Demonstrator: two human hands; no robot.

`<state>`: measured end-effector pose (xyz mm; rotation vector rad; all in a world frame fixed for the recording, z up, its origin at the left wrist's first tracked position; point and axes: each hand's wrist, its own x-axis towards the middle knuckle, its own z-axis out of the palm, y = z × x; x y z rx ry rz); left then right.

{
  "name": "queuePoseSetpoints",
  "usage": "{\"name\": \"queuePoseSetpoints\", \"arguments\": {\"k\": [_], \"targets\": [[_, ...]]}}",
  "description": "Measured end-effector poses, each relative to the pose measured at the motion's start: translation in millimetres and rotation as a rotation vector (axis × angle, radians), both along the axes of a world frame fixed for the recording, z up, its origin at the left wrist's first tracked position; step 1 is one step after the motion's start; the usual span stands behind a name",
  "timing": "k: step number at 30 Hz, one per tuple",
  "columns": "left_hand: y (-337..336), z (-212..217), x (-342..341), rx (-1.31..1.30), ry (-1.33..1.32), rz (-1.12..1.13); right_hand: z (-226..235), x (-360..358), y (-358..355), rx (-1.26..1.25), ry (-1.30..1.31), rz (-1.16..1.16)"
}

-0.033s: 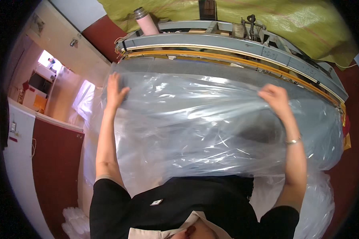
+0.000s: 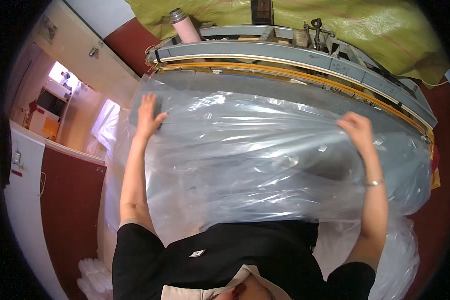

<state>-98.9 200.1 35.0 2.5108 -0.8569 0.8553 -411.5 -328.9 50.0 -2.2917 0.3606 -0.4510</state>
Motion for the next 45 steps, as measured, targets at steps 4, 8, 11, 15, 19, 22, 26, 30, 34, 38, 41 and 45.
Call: {"name": "queuePoseSetpoints", "arguments": {"k": [4, 8, 11, 15, 19, 22, 26, 30, 34, 38, 41, 45], "targets": [[-47, -10, -59, 0.328, 0.309, -0.263, -13, -121, -85, -0.138, 0.022, -0.357], [-98, 10, -134, 0.363, 0.321, -0.44, -26, -217, -162, -0.281, 0.082, -0.495], [-115, 20, -144, 0.238, 0.435, -0.361, -38, -265, -202, -0.336, 0.091, -0.625], [-112, 13, -134, 0.227, 0.318, -0.12, -62, -293, -233, -0.308, 0.046, -0.739], [-101, 11, -126, 0.231, 0.346, -0.085, -66, -299, -241, -0.346, 0.082, -0.8], [-103, 14, -115, 0.231, 0.19, -0.128, -68, -300, -242, -0.342, 0.074, -0.835], [-108, 6, -74, 0.038, 0.209, -0.209, -72, -309, -252, -0.286, 0.026, -0.831], [-119, 1, -36, -0.134, 0.41, 0.042, -57, -319, -238, -0.159, -0.215, -0.933], [-108, -10, -7, -0.13, 0.229, 0.026, -27, -325, -210, 0.058, -0.437, -0.951], [-116, 4, -5, 0.075, 0.472, 0.076, -21, -335, -218, 0.041, -0.384, -1.026], [-110, 5, 6, 0.202, 0.207, -0.062, -30, -315, -245, 0.143, -0.399, -1.014], [-122, -3, 32, -0.519, 0.285, -0.027, -67, -288, -323, 0.405, -0.594, -0.995]]}}
